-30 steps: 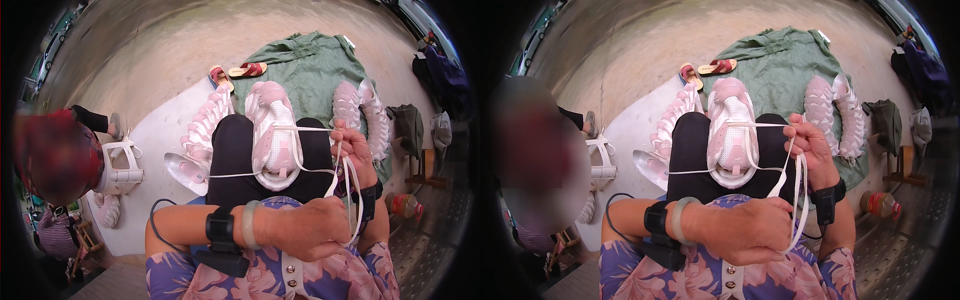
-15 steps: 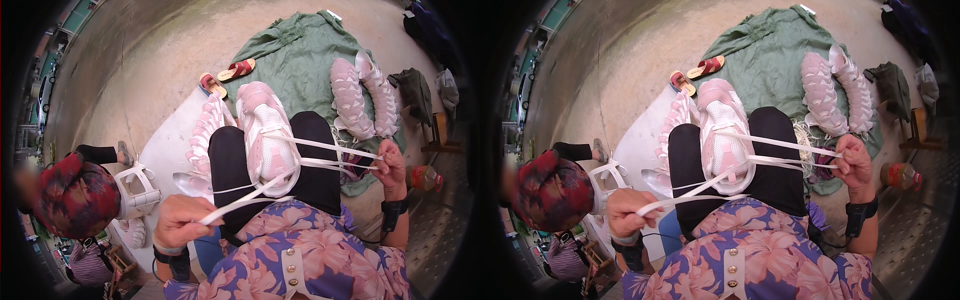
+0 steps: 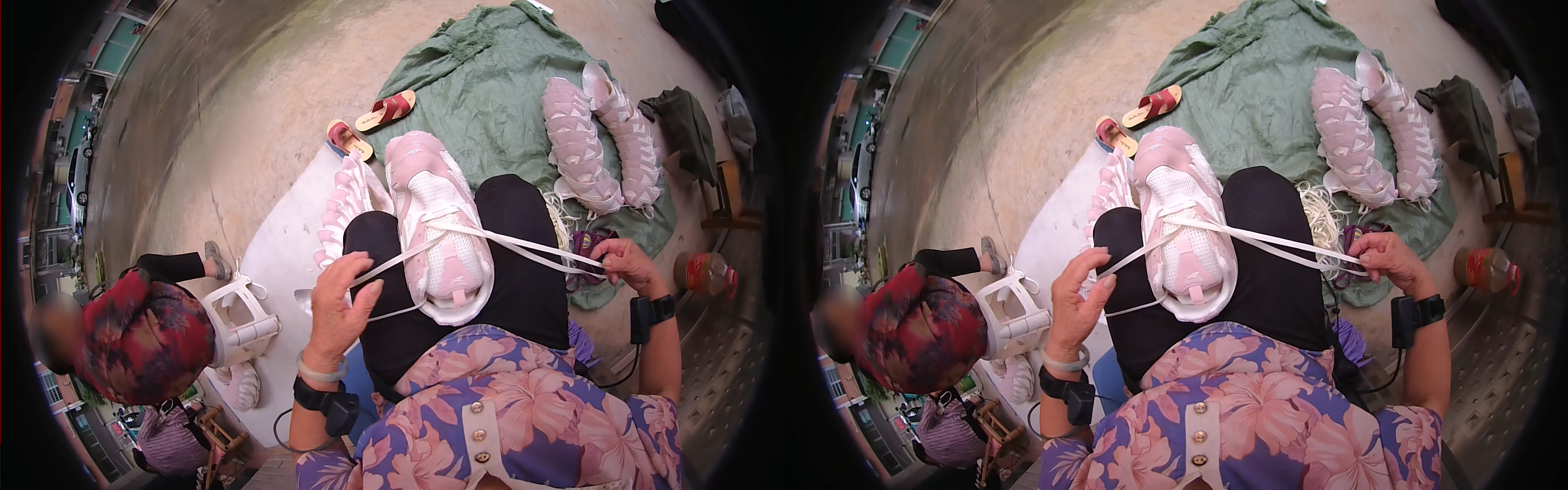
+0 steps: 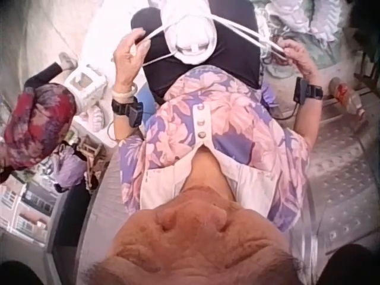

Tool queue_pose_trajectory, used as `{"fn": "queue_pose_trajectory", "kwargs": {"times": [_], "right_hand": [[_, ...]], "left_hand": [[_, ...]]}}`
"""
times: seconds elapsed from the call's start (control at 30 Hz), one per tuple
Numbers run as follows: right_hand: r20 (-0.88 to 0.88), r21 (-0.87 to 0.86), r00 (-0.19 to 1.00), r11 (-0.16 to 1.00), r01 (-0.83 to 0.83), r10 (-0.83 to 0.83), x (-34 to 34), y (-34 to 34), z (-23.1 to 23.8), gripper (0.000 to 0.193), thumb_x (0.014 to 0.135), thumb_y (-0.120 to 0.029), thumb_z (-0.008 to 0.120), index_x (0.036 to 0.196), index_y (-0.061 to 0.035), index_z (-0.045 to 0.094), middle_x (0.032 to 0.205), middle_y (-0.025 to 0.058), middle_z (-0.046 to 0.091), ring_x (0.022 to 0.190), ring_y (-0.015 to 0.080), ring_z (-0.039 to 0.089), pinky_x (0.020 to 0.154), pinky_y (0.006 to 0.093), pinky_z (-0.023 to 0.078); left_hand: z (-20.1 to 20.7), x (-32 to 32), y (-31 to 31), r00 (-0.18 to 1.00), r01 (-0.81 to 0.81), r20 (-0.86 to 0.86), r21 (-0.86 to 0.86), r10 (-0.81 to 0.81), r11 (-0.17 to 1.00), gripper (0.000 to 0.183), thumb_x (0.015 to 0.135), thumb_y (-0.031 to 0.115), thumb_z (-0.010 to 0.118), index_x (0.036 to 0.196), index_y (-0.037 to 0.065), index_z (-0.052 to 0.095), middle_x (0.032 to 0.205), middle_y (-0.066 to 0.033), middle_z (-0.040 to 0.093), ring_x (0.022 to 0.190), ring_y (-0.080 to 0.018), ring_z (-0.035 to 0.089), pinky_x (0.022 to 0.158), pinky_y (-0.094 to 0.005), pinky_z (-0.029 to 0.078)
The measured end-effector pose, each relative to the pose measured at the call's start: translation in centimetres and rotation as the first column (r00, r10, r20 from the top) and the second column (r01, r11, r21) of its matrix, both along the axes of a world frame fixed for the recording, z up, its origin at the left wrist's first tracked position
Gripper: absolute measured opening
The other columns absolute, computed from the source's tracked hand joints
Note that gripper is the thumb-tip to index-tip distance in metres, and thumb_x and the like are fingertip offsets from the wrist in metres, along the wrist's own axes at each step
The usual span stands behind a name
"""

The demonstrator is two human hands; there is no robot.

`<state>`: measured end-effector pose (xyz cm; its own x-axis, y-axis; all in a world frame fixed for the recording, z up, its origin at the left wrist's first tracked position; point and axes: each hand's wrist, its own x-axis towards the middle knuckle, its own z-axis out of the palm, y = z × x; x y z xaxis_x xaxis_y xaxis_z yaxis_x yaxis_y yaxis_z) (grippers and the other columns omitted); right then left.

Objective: The recorder is lacing a pink and white sneaker while seated outdoors.

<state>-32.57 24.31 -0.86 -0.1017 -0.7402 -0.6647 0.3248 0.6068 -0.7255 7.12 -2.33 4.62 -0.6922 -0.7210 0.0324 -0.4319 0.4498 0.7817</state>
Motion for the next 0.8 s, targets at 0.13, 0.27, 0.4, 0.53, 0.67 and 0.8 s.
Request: {"fn": "queue_pose_trajectory", "kwargs": {"times": [0.13, 0.27, 0.4, 0.53, 0.67, 0.8], "right_hand": [[-0.122, 0.127, 0.991, 0.989, 0.07, -0.054, -1.7, 2.5, 0.4, 0.026, 0.08, -0.026, 0.064, 0.088, -0.0009, 0.063, 0.069, 0.0015, 0.061, 0.047, 0.0051, 0.052, 0.041, 0.0177, 0.041], [-0.612, 0.237, 0.719, 0.944, -0.229, 0.328, -0.1, 0.3, 0.2, 0.022, 0.078, -0.025, 0.062, 0.084, -0.004, 0.063, 0.067, 0.0051, 0.062, 0.057, 0.0184, 0.057, 0.051, 0.0284, 0.045], [-0.892, -0.207, 0.452, 0.891, -0.405, -0.001, 5.5, -7.6, 2.1, 0.019, 0.077, -0.02, 0.059, 0.088, -0.0043, 0.061, 0.082, 0.0103, 0.061, 0.077, 0.0281, 0.057, 0.068, 0.0365, 0.044], [-0.845, -0.434, 0.522, 0.72, -0.542, -0.116, 9.0, -13.4, 1.8, 0.022, 0.08, -0.017, 0.059, 0.097, -0.0033, 0.058, 0.086, 0.0107, 0.058, 0.079, 0.0278, 0.055, 0.07, 0.0346, 0.044], [-0.849, -0.131, 0.466, 0.755, -0.643, 0.25, 9.5, -16.4, 2.0, 0.033, 0.087, -0.036, 0.049, 0.088, -0.0044, 0.06, 0.073, 0.0156, 0.058, 0.072, 0.0311, 0.057, 0.066, 0.0391, 0.044], [-0.503, -0.252, 0.643, 0.613, -0.749, 0.578, 8.5, -20.6, 2.9, 0.054, 0.09, -0.051, 0.04, 0.071, -0.0037, 0.055, 0.057, 0.0039, 0.048, 0.054, 0.0134, 0.049, 0.051, 0.03, 0.038]], "left_hand": [[-0.9, -3.5, 0.5, 0.994, 0.089, -0.054, -0.081, -0.093, 0.993, 0.028, 0.076, 0.014, 0.066, 0.099, 0.0, 0.058, 0.098, -0.0135, 0.06, 0.091, -0.0248, 0.057, 0.082, -0.0314, 0.042], [-1.7, -5.5, 0.2, 0.995, 0.095, 0.031, -0.047, -0.094, 0.994, 0.022, 0.075, 0.015, 0.067, 0.088, 0.001, 0.056, 0.076, -0.007, 0.057, 0.071, -0.0193, 0.053, 0.067, -0.0292, 0.042], [-1.4, -6.3, 0.3, 0.99, 0.07, 0.104, 0.198, -0.091, 0.978, 0.017, 0.078, 0.012, 0.066, 0.081, 0.001, 0.054, 0.061, 0.0009, 0.05, 0.056, -0.0079, 0.046, 0.052, -0.0227, 0.038], [-0.8, -6.4, 0.5, 0.988, 0.11, 0.047, 0.435, -0.145, 0.893, 0.012, 0.082, 0.01, 0.062, 0.08, 0.0, 0.056, 0.06, 0.0045, 0.048, 0.055, -0.0033, 0.042, 0.048, -0.0189, 0.034], [0.2, -6.9, 1.1, 0.974, 0.187, 0.023, 0.491, -0.227, 0.851, 0.012, 0.086, 0.011, 0.059, 0.081, -0.001, 0.059, 0.062, 0.0048, 0.051, 0.055, -0.0023, 0.042, 0.048, -0.0181, 0.034], [0.3, -5.9, 1.2, 0.989, 0.086, 0.052, 0.574, -0.141, 0.815, 0.014, 0.086, 0.012, 0.058, 0.084, -0.001, 0.061, 0.063, 0.0037, 0.054, 0.055, -0.0032, 0.045, 0.049, -0.019, 0.037]]}}
